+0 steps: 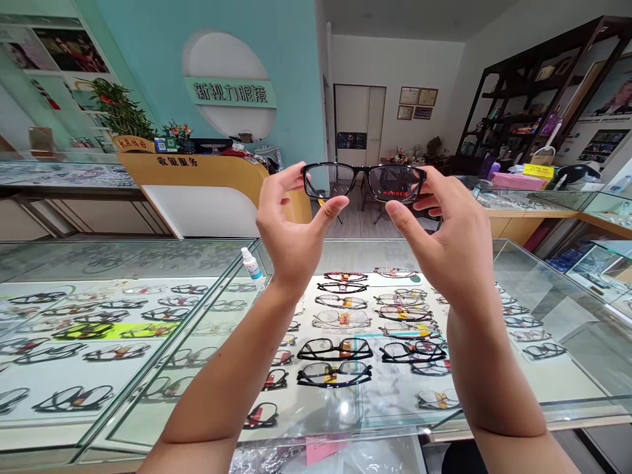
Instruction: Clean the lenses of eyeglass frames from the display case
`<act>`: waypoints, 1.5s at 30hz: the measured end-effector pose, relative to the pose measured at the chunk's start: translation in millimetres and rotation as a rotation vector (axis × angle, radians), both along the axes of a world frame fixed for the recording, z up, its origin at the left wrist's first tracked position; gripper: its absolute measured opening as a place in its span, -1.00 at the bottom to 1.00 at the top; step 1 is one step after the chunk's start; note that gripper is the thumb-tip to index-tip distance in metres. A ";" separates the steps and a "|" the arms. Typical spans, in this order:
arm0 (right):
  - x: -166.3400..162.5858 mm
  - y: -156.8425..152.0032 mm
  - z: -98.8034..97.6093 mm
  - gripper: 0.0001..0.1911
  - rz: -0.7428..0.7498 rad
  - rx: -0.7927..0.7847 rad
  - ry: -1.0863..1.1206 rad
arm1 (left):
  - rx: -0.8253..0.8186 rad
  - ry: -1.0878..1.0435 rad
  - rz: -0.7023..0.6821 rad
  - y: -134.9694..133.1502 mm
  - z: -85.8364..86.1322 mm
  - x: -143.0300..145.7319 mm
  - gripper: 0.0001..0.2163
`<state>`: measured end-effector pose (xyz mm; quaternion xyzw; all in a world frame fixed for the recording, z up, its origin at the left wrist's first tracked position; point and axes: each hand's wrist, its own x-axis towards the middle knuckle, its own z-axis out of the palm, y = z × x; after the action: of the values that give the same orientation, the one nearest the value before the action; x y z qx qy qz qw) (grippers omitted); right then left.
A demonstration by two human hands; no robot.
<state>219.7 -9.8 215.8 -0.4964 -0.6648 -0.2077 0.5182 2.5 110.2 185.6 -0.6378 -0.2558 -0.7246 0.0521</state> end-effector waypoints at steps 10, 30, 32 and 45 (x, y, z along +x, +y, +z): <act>1.3 11.6 -3.1 -0.40 0.048 -0.005 0.038 | 0.091 -0.046 0.074 7.0 -0.6 5.2 -0.20; 1.6 51.2 -15.7 -0.53 0.521 -0.001 0.482 | 0.123 -0.095 0.009 10.6 -12.2 7.0 -0.09; 4.0 58.9 -17.8 -0.54 0.577 -0.028 0.564 | 0.127 -0.089 0.041 4.1 -11.9 7.8 -0.11; -0.8 64.2 -20.7 -0.66 0.586 -0.079 0.778 | -0.037 -0.095 0.049 -3.7 -11.9 16.7 -0.20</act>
<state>218.9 54.4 195.1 -0.3483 -0.5409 0.1734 0.7457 19.2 106.5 173.7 -0.5971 -0.2870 -0.7477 0.0460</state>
